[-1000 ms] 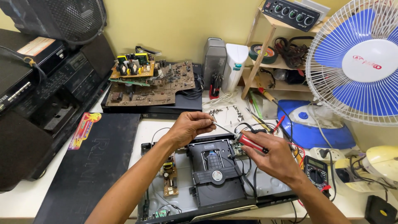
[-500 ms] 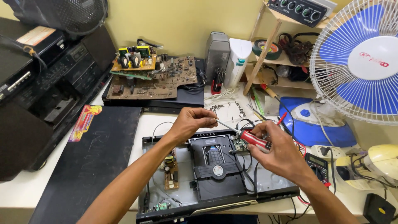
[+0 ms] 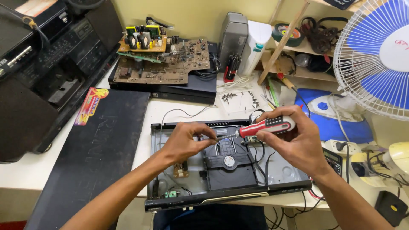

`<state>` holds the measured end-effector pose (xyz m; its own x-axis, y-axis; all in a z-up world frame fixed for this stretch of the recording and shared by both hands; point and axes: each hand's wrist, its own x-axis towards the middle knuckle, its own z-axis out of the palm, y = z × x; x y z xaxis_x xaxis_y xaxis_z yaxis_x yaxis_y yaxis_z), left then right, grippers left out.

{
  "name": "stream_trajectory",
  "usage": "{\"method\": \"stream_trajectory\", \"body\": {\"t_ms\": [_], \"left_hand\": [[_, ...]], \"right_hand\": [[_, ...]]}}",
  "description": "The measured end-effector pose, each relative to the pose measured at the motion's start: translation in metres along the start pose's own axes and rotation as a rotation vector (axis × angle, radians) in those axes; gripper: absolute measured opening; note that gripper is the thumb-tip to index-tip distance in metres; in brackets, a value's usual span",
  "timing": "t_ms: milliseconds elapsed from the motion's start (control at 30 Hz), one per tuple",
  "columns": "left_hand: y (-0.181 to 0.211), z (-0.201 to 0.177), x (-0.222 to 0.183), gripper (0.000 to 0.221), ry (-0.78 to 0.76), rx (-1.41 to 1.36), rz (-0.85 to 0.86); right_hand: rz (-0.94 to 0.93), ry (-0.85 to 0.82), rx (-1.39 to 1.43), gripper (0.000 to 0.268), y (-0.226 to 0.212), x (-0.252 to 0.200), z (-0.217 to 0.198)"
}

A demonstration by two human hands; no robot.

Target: Repairing a DVD player by installing the disc drive mechanism, connecting internal wiring, and securing it with a screwdriver.

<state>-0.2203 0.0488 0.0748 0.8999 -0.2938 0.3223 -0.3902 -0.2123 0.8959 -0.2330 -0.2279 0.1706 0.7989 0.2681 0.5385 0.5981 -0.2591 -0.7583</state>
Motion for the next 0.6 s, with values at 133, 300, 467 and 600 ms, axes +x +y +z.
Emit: {"method": "stream_trajectory", "body": {"t_ms": [133,300,467,600], "left_hand": [[-0.004,0.001,-0.027,0.018,-0.029,0.167,0.018],[0.007,0.001,-0.051,0.014,-0.156,0.219,-0.041],[0.015,0.002,-0.063,0.011,-0.193,0.23,-0.076],[0.011,0.003,-0.072,0.011,-0.206,0.209,-0.062]], "right_hand": [[0.018,-0.116,0.056,0.037,-0.011,0.0,0.017],[-0.062,-0.319,-0.123,0.036,-0.034,0.01,0.037],[-0.054,-0.46,-0.187,0.037,-0.049,0.013,0.051],[-0.025,-0.595,-0.222,0.033,-0.062,0.017,0.064]]}}
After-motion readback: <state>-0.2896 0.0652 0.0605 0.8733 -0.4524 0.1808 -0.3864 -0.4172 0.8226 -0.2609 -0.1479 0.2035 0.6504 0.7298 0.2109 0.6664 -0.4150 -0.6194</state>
